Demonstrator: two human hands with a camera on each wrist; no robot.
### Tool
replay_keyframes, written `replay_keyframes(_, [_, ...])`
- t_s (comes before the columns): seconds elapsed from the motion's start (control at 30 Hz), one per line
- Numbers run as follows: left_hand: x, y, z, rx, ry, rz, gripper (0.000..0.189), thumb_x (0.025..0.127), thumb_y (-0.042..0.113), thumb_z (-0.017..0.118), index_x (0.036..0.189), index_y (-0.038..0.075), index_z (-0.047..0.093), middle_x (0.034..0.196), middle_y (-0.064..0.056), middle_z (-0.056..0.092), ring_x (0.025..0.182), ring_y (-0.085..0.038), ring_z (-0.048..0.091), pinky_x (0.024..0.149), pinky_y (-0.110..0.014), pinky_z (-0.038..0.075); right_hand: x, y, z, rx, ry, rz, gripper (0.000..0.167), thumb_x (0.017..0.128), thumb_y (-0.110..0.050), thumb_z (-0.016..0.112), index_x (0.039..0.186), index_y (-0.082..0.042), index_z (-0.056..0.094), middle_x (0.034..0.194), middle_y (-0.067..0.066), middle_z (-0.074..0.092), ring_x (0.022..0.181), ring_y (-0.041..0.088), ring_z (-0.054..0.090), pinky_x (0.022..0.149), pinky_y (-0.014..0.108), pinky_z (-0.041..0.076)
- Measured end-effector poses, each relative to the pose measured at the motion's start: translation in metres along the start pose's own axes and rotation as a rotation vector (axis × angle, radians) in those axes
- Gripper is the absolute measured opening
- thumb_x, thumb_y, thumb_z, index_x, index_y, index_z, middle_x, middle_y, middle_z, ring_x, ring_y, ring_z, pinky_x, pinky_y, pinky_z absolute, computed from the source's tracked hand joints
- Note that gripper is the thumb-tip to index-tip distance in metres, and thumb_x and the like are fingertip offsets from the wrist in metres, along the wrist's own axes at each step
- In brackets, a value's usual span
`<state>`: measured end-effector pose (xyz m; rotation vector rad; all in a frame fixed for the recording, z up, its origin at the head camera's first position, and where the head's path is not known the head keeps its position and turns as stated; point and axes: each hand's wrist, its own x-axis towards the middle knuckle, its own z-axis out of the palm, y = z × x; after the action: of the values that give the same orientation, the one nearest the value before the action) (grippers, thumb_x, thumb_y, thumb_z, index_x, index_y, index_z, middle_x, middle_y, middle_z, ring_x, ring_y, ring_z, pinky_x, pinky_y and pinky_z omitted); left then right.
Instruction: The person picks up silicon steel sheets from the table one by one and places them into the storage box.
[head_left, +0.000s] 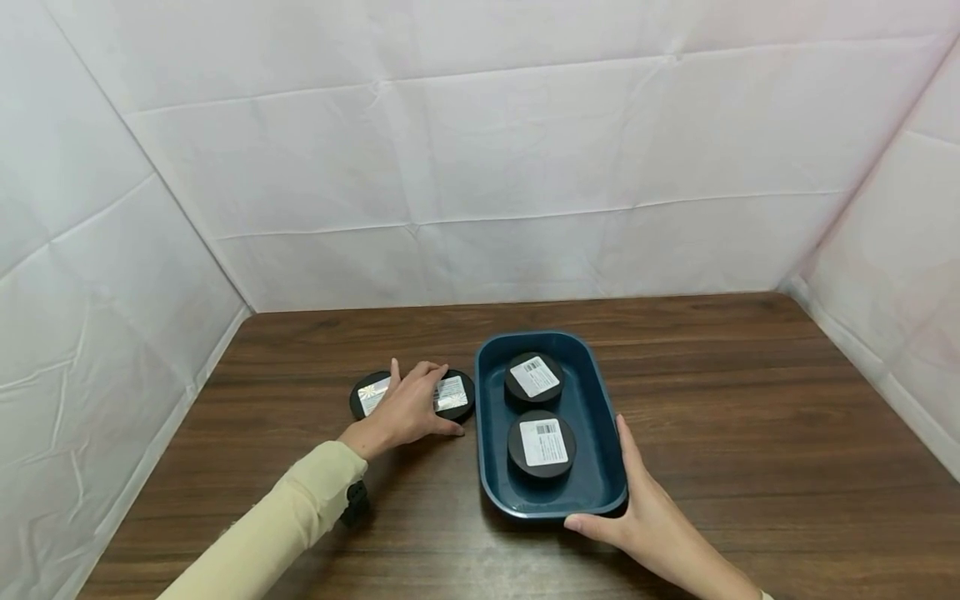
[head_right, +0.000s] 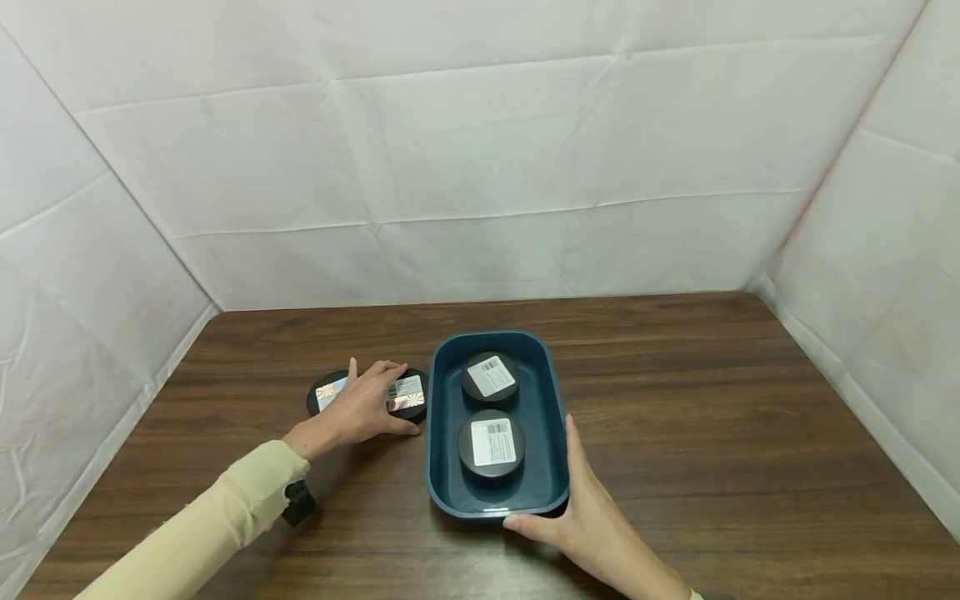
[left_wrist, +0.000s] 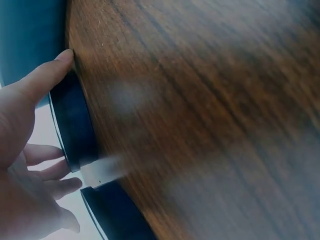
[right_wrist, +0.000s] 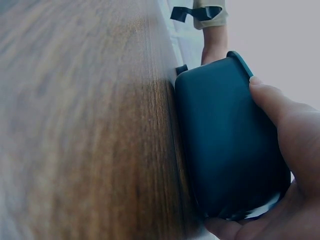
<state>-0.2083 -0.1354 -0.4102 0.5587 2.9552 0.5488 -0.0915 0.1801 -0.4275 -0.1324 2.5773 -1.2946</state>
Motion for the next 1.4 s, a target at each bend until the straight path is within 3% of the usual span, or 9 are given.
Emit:
replay_keyframes(0.53, [0.0, -0.002, 0.004, 0.005, 0.037, -0.028, 0.092, 0.075, 0.041, 0.088, 0.145, -0.005, 0.048, 0.141, -0.024, 0.055, 0.134, -0.034, 0.053, 0.124, -0.065, 0.01, -0.001, 0.001, 0.001, -0.008, 0.025, -0.032, 0.138, 0.075, -0.052, 0.085, 0.16, -0.02, -0.018, 0.169, 0.02, 0.003, 0.15, 0.046, 0.023, 0.114, 0.071, 0.029])
replay_keyframes(0.97, [-0.005, -0.002, 0.005, -0.022, 0.031, -0.034, 0.086, 0.077, 0.034, 0.087, 0.143, -0.006, 0.049, 0.145, -0.026, 0.052, 0.142, -0.039, 0.043, 0.125, -0.063, 0.01, -0.003, 0.0, 0.003, -0.018, 0.024, -0.022, 0.139, 0.074, -0.053, 0.085, 0.16, -0.021, -0.019, 0.169, 0.021, 0.005, 0.15, 0.047, 0.025, 0.113, 0.07, 0.032])
replay_keyframes(1.17, [-0.006, -0.003, 0.004, -0.058, 0.054, -0.041, 0.086, 0.076, 0.034, 0.087, 0.142, -0.008, 0.05, 0.14, -0.026, 0.054, 0.138, -0.039, 0.047, 0.127, -0.059, 0.011, -0.002, -0.001, 0.002, -0.021, 0.033, -0.021, 0.139, 0.074, -0.053, 0.086, 0.16, -0.021, -0.019, 0.169, 0.021, 0.005, 0.15, 0.047, 0.025, 0.113, 0.07, 0.032])
replay_keyframes(1.4, [-0.01, -0.003, 0.005, -0.114, 0.048, -0.098, 0.088, 0.078, 0.033, 0.085, 0.146, -0.007, 0.046, 0.142, -0.027, 0.05, 0.147, -0.049, 0.03, 0.124, -0.059, 0.024, -0.002, -0.001, 0.001, -0.017, 0.023, -0.01, 0.139, 0.074, -0.052, 0.086, 0.16, -0.022, -0.019, 0.169, 0.022, 0.004, 0.15, 0.047, 0.024, 0.113, 0.07, 0.032])
